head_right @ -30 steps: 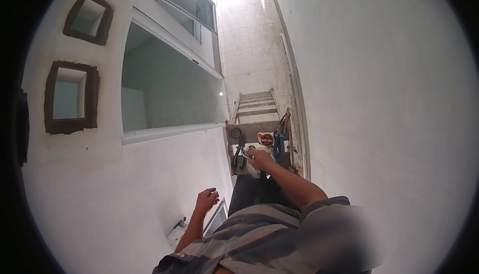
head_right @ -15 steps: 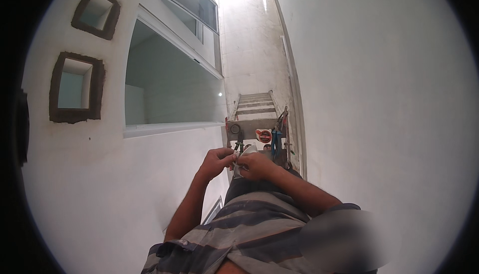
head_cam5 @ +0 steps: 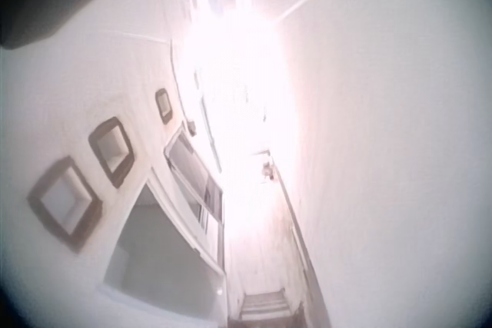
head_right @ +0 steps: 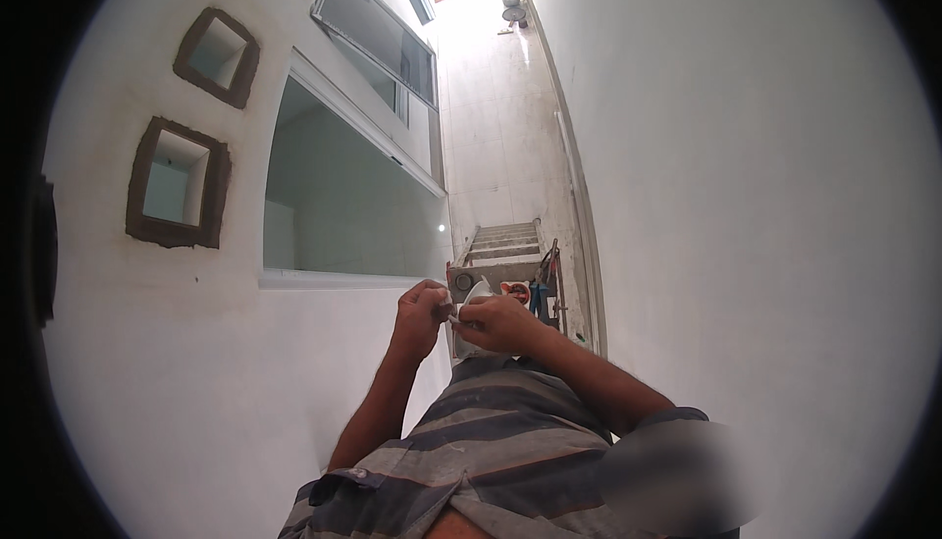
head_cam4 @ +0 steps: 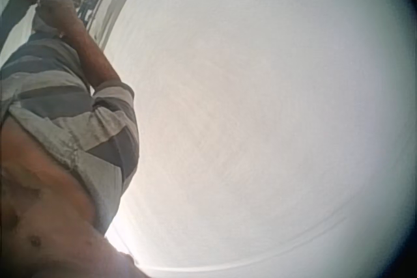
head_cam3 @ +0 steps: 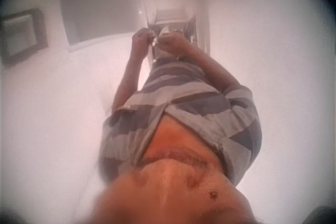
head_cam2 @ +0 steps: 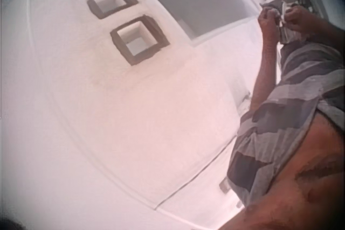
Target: The person uses pliers to adjust wires and a metal fixture inside a ceiling cutout, then places a white circular light cover over the opening. The person works from a ladder in a narrow corridor.
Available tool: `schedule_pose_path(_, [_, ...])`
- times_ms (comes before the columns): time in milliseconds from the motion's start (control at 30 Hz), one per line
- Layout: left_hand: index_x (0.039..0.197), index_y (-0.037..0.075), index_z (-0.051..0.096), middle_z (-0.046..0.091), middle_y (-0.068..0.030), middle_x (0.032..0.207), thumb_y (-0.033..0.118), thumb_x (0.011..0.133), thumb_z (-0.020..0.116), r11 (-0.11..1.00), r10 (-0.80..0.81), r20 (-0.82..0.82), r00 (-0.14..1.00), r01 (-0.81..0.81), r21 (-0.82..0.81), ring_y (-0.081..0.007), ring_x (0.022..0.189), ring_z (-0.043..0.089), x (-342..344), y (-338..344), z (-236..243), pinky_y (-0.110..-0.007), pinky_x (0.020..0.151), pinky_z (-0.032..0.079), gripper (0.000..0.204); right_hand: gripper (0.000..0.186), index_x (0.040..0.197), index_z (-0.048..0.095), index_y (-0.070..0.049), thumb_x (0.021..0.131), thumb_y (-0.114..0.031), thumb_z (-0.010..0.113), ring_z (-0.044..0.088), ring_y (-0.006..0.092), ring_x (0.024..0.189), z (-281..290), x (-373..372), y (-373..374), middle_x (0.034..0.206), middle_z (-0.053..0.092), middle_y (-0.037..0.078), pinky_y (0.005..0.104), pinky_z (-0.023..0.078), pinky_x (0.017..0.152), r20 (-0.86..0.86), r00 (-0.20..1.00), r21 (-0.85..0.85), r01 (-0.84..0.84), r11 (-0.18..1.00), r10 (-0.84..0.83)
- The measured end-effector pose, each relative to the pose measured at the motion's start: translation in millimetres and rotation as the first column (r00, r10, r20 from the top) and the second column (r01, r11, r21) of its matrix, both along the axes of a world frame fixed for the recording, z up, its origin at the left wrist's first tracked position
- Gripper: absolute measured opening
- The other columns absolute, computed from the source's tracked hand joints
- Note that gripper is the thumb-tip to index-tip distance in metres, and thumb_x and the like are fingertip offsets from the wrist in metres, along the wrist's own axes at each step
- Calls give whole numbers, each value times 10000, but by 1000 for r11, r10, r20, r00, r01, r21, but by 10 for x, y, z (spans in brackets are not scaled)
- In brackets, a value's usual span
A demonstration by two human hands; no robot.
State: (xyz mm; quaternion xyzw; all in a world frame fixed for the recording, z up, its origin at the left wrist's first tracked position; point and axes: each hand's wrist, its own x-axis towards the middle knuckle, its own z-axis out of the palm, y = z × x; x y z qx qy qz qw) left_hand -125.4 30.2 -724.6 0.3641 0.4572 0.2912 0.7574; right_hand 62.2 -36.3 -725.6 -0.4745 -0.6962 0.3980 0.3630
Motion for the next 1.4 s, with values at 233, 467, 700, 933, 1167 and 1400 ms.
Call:
schedule_pose_path(233, [784,60,614,582,-1,743,125,920,617,982,182,30,983,-180,-65,-99,662,531,227,10,-11,-282,614,423,151,271,762,593,-45,902,-253,696,638,342,632,68,130,-31,714,603,118,466,481,598,74,993,100,82,992,-89])
schedule_pose_path(467, [855,26,661,652,-32,804,108,926,662,966,-3,-222,975,60,251,-98,690,567,390,133,325,-271,637,451,109,284,755,577,-49,888,-270,697,639,364,644,371,408,27,661,591,126,488,481,605,80,987,97,132,986,-140])
schedule_pose_path(700, [1213,3,696,731,-85,1030,37,946,659,833,-119,-183,976,198,516,-132,892,678,541,155,680,-280,835,546,272,344,733,506,-19,979,-225,630,536,304,537,659,682,78,615,506,124,425,435,544,-81,994,110,78,991,-69])
schedule_pose_path(933, [1149,-27,689,724,-129,1031,12,907,681,405,-82,-444,892,437,803,-157,844,687,646,238,1029,-304,793,550,246,331,813,569,-9,1025,-263,570,584,215,596,689,852,156,640,559,97,401,457,596,-262,958,-85,97,992,-116])
schedule_pose_path(1167, [943,-12,663,709,-111,862,45,925,677,515,-89,-342,936,337,788,-159,740,672,743,214,1001,-302,699,527,61,335,809,611,-40,1049,-264,546,495,80,650,682,963,214,673,552,-9,288,422,601,-322,925,-129,167,977,-201])
schedule_pose_path(1400, [983,1,659,695,-118,815,64,928,691,363,-117,-449,886,459,811,-183,711,680,789,283,1084,-311,678,535,90,379,818,606,5,1037,-301,563,516,149,621,779,1084,130,658,560,75,338,442,616,-265,938,-128,197,972,-225])
